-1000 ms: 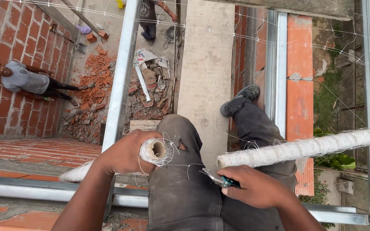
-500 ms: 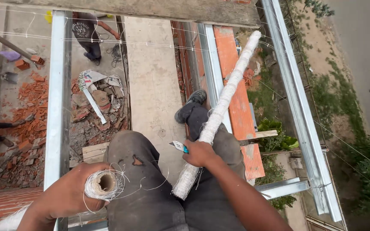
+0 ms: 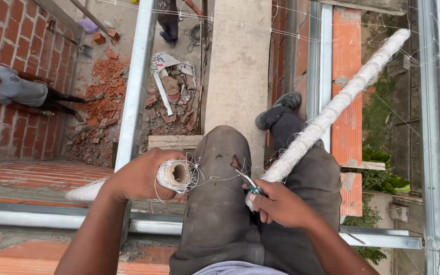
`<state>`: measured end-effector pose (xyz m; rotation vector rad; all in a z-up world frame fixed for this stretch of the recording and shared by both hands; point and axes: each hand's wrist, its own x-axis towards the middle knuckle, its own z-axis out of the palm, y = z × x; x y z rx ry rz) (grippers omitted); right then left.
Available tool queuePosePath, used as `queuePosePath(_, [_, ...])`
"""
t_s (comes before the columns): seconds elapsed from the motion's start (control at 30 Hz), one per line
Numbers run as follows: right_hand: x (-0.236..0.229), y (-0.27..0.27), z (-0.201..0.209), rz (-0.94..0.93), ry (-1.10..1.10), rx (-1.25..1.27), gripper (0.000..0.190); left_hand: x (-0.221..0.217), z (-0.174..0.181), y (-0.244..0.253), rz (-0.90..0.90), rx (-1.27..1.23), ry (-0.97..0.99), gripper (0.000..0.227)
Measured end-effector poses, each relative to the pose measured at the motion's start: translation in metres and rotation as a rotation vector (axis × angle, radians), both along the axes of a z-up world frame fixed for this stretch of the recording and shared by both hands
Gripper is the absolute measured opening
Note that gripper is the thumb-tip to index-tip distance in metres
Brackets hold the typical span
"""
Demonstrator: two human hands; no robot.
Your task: Cutting and removing protective plastic wrap from a construction pipe using a utility knife.
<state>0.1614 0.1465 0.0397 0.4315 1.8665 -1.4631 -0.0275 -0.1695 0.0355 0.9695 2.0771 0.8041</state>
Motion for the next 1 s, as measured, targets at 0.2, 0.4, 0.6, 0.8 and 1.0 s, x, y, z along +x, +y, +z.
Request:
queuePosePath(0.2, [0.000,-0.095,-0.015,0.205,-0.139,-0.170,0.021,-0.002,0.041,0.008,-0.023,0.221,-0.054,0.057])
queuePosePath(0.4, [-0.023,-0.094,0.005,-0.107,-0.068,-0.203,0.017,0.013,0.052,0.025,0.025,0.220,-0.130,0.042])
queuePosePath(0.6, [0.008,-0.067,0.007,-0.259,-0.004,-0.307,0.033,0.003,0.014,0.042,-0.092,0.268,-0.152,0.072])
queuePosePath(0.8, [0.025,-0.032,0.054,-0.106,0.128,-0.234,0.023,0.023,-0.017,0.066,-0.250,0.137,-0.176,0.036])
queuePosePath(1.0, [0.157,0.098,0.068,-0.604,0.269,-1.116,0.045,0.032,-0.034,0.080,-0.258,-0.148,-0.169,0.044])
